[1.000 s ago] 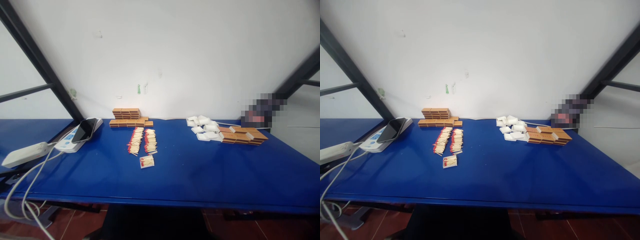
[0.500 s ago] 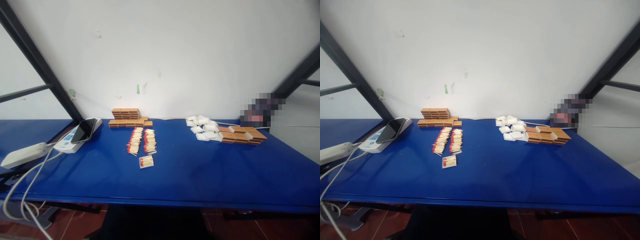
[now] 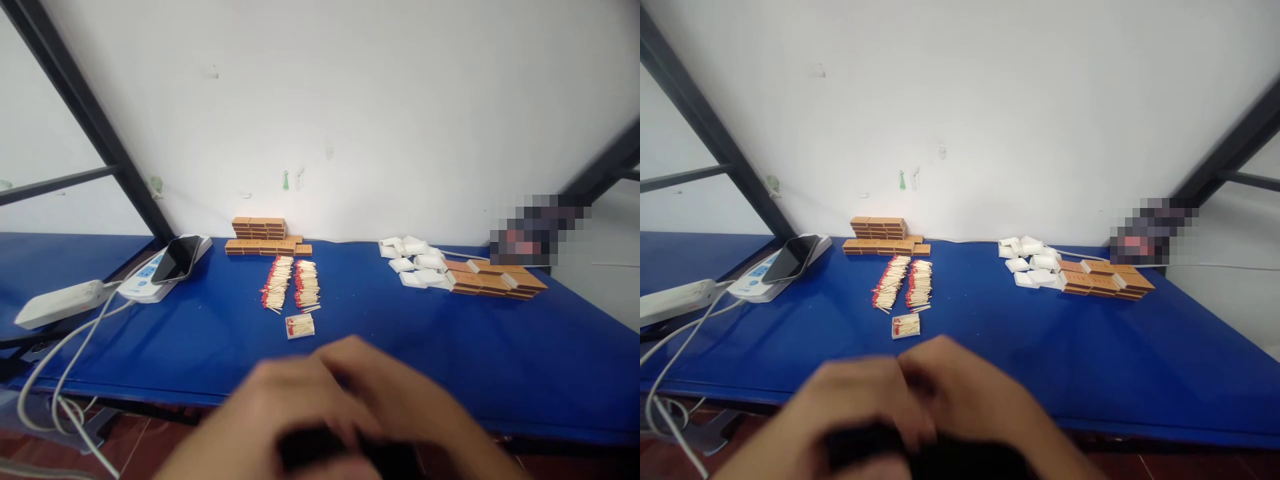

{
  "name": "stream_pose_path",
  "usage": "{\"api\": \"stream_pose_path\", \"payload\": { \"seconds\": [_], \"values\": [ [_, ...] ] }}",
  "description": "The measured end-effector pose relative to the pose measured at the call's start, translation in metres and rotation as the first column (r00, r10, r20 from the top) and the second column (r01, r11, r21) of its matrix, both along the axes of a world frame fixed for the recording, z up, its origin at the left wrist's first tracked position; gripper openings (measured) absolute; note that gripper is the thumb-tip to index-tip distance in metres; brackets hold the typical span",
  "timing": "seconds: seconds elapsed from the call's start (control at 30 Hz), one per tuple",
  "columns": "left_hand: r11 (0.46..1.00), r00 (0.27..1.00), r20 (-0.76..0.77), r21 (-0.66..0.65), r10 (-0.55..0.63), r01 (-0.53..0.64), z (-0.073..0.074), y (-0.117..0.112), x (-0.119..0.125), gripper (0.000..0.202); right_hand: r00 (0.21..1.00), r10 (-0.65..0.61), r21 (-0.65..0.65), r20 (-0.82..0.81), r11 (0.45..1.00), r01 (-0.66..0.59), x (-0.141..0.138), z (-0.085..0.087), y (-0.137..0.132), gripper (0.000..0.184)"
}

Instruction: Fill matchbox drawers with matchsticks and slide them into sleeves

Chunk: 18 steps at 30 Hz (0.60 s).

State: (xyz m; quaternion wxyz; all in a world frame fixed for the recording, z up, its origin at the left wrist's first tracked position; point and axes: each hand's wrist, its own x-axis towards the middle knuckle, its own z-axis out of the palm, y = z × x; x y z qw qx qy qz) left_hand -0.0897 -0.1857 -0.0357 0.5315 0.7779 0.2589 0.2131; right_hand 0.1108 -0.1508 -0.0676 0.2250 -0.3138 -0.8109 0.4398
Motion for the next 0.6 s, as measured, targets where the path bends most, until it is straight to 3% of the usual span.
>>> {"api": "stream_pose_path", "payload": {
  "seconds": [0.03,0.07,0.1,0.2,0.37,0.6],
  "values": [
    [0.992,0.992,-0.045,0.048,0.116,-0.114,0.002,0.019,-0.012,0.032,0.997,-0.076,0.059,0.031,0.996,0.074,0.013,0.004,0.017,0.023],
    [0.947,0.953,-0.125,0.205,0.275,-0.247,0.002,0.037,-0.021,0.029,0.987,-0.150,0.129,0.066,0.982,0.140,0.022,0.006,0.033,0.021],
    [0.887,0.909,-0.184,0.357,0.375,-0.293,0.000,0.055,-0.028,0.031,0.973,-0.209,0.197,0.101,0.963,0.186,0.029,0.006,0.050,0.017],
    [0.795,0.854,-0.301,0.576,0.425,-0.192,-0.011,0.092,-0.038,0.038,0.950,-0.254,0.332,0.180,0.925,0.184,0.034,-0.003,0.086,0.010],
    [0.776,0.840,-0.352,0.618,0.413,-0.122,-0.027,0.098,-0.041,0.041,0.952,-0.222,0.392,0.211,0.911,0.125,0.022,-0.024,0.098,0.012],
    [0.803,0.873,-0.318,0.582,0.370,-0.129,-0.033,0.102,-0.048,0.026,0.918,-0.225,0.376,0.327,0.922,0.092,0.025,-0.029,0.093,0.013]
  ]
}}
